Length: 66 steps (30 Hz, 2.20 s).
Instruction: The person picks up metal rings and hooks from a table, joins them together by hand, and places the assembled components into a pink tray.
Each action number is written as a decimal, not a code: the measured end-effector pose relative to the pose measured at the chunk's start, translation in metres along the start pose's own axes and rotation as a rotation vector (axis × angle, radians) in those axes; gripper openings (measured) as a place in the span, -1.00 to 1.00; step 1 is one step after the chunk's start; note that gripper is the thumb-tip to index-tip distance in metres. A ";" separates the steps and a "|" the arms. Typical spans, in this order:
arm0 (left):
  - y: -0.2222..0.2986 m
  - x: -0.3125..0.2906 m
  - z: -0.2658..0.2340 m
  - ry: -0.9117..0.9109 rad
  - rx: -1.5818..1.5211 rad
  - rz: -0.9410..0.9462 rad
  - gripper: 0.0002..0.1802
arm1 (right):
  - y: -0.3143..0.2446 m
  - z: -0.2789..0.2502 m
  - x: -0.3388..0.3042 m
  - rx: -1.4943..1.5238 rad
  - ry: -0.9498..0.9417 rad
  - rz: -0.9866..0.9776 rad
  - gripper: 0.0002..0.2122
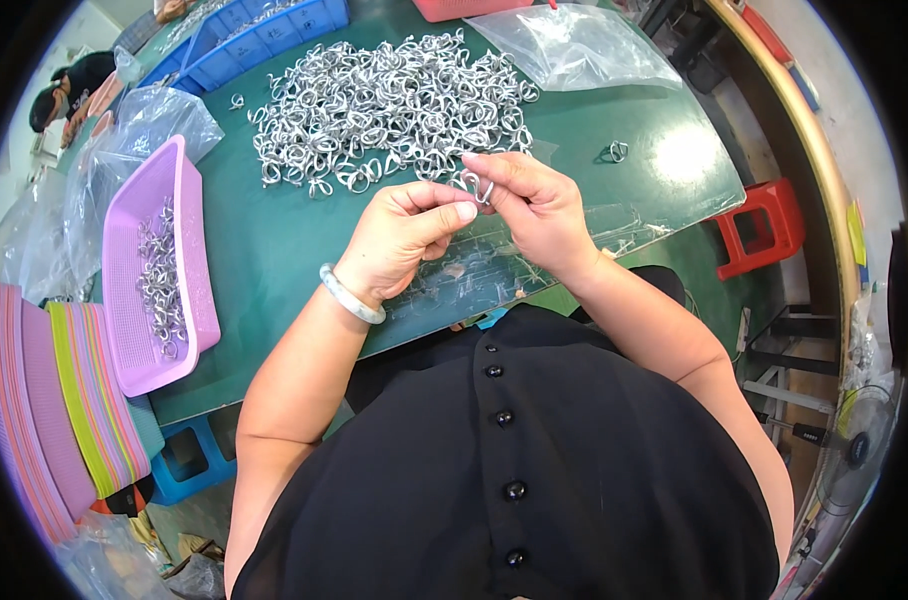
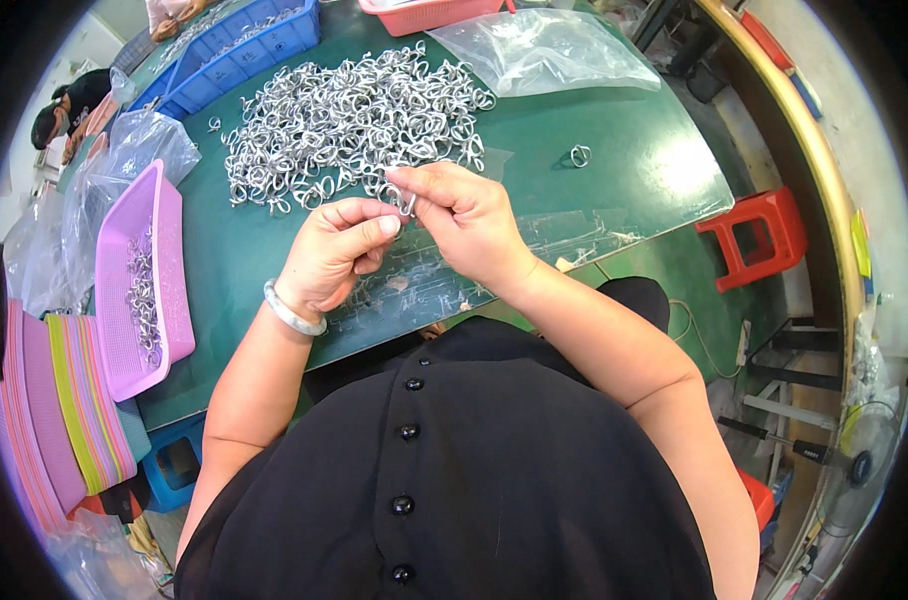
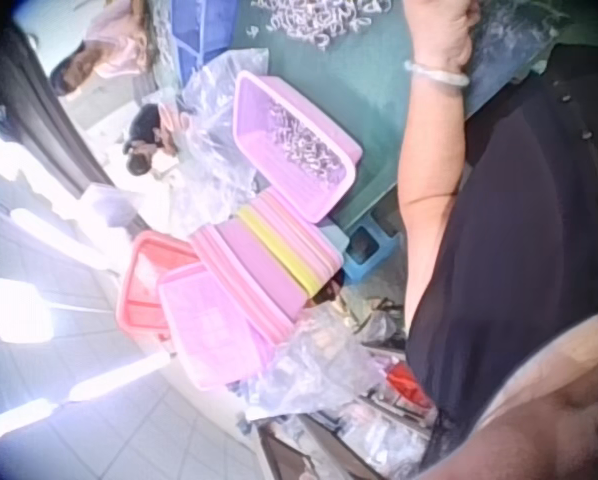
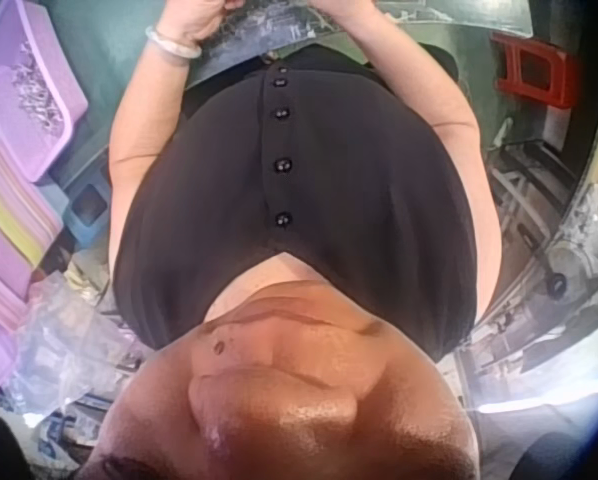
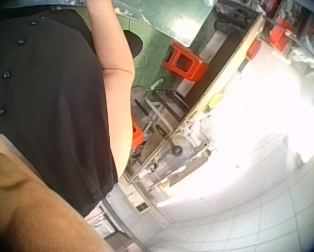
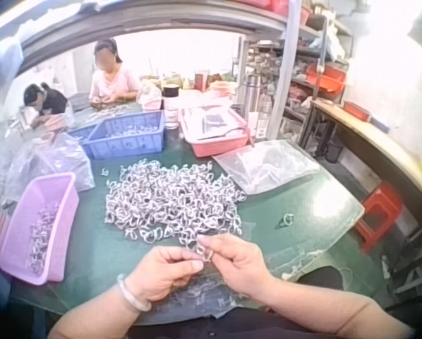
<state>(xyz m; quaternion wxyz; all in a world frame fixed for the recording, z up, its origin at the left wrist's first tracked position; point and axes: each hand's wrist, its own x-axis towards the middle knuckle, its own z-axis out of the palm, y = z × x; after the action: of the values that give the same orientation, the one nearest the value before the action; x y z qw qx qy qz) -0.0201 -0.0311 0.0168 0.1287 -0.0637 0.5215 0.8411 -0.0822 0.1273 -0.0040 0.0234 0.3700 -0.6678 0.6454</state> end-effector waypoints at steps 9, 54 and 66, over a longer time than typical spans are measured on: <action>-0.002 0.002 -0.002 0.032 -0.020 0.078 -0.96 | -0.006 -0.005 0.002 0.379 -0.179 0.549 -0.76; -0.001 0.001 0.003 0.083 0.266 0.221 -0.88 | 0.007 -0.019 0.002 0.581 -0.349 0.692 -0.78; -0.001 -0.002 0.004 0.002 0.250 0.190 -0.84 | 0.017 -0.032 0.004 0.754 -0.441 0.674 -0.78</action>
<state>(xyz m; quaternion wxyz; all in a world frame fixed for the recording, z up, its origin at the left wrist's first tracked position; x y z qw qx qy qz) -0.0182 -0.0272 0.0184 0.0551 0.0018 0.6258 0.7780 -0.1080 0.1517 -0.0111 -0.4593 0.2447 -0.4611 0.7187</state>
